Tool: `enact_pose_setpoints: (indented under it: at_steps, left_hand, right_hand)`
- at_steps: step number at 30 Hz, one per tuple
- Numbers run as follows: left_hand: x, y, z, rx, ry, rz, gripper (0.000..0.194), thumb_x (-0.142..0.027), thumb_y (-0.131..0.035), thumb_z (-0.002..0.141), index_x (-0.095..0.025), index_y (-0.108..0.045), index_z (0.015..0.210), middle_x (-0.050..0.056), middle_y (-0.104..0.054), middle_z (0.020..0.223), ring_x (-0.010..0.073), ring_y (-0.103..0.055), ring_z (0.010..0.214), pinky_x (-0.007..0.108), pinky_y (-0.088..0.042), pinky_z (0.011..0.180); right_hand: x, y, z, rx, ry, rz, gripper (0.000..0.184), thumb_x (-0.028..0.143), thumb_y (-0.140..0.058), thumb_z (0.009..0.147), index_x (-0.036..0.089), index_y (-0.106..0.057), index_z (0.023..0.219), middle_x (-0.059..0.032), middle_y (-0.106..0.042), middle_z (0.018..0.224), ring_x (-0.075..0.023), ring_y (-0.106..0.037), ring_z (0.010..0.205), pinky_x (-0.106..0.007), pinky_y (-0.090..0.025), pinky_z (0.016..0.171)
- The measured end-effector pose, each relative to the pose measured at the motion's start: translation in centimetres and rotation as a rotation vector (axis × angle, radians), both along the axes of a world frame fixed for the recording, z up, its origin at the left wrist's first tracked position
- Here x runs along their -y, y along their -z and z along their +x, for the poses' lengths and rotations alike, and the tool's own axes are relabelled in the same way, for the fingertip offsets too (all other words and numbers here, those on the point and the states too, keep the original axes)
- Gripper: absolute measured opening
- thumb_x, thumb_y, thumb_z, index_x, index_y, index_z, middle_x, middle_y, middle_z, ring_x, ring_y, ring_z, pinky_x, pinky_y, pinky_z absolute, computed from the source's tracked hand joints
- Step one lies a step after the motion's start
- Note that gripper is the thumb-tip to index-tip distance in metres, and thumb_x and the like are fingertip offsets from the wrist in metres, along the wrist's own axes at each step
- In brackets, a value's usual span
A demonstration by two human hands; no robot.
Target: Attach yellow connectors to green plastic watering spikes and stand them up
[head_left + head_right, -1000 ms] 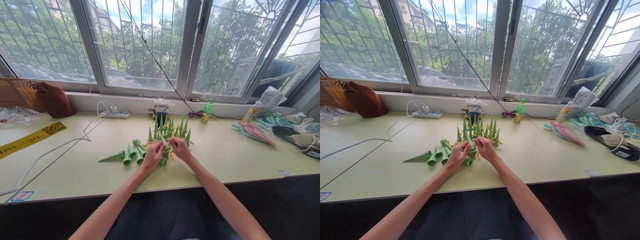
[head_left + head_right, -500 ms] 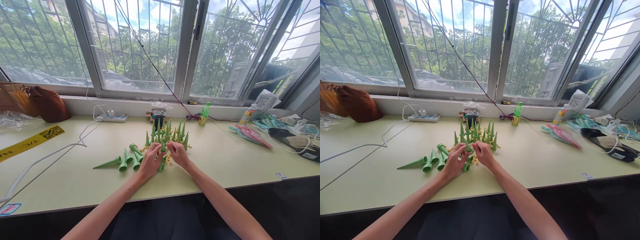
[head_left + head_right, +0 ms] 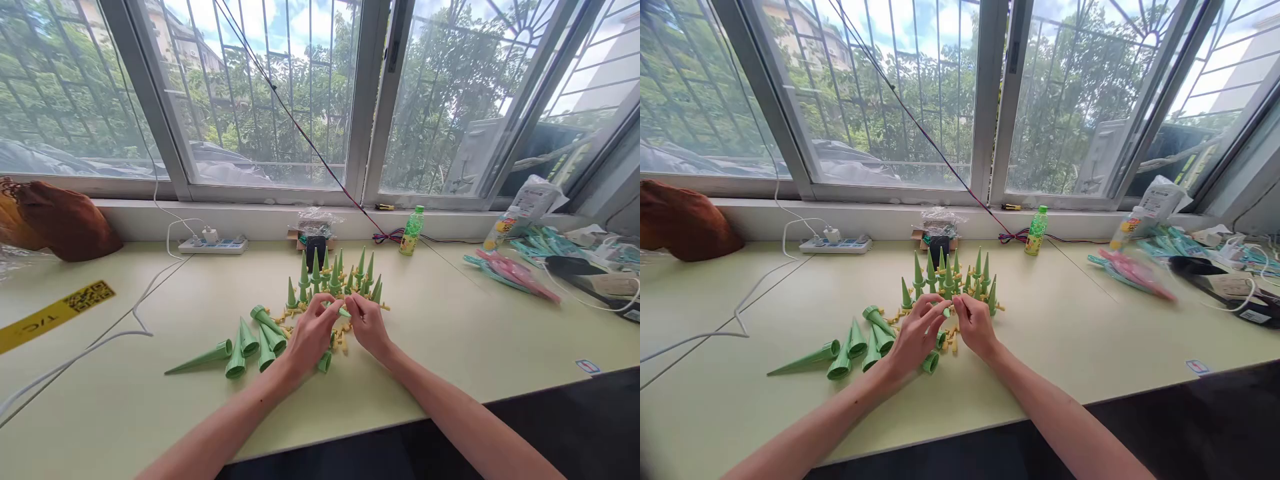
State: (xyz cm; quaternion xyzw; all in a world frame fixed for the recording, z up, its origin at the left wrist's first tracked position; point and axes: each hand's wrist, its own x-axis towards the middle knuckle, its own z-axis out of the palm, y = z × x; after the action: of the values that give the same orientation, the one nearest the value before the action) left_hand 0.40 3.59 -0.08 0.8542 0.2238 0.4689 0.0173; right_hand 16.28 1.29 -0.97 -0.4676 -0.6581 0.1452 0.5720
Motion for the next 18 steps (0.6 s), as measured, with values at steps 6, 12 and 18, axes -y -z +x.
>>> enact_pose_setpoints:
  at_steps: [6, 12, 18]
  left_hand:
    - [0.2, 0.0, -0.8, 0.005, 0.036, -0.031, 0.035, -0.012, -0.041, 0.094, -0.028, -0.056, 0.121, 0.007, -0.049, 0.104, 0.0071, -0.051, 0.064, 0.02, -0.045, 0.054]
    - [0.2, -0.2, -0.8, 0.054, 0.026, -0.048, 0.037, -0.009, -0.048, 0.09, -0.028, -0.056, 0.12, 0.006, -0.047, 0.11, 0.0079, -0.055, 0.07, 0.024, -0.05, 0.063]
    - [0.2, -0.7, -0.2, 0.28, 0.068, -0.316, 0.021, -0.023, -0.048, 0.093, -0.023, -0.051, 0.114, 0.008, -0.048, 0.113, 0.0111, -0.059, 0.08, 0.025, -0.054, 0.065]
  right_hand:
    - [-0.2, 0.0, -0.7, -0.031, -0.042, -0.061, 0.043, 0.045, -0.039, 0.098, 0.02, -0.034, 0.063, 0.0044, -0.033, 0.056, -0.01, -0.029, 0.051, -0.025, -0.024, 0.049]
    - [-0.3, -0.2, -0.7, -0.063, -0.071, -0.076, 0.042, 0.046, -0.038, 0.098, 0.02, -0.036, 0.064, 0.004, -0.035, 0.056, -0.0106, -0.032, 0.051, -0.024, -0.027, 0.05]
    - [-0.1, -1.3, -0.3, -0.003, 0.026, 0.047, 0.039, 0.041, -0.038, 0.098, 0.02, -0.041, 0.066, 0.0032, -0.04, 0.057, -0.0106, -0.034, 0.052, -0.024, -0.028, 0.052]
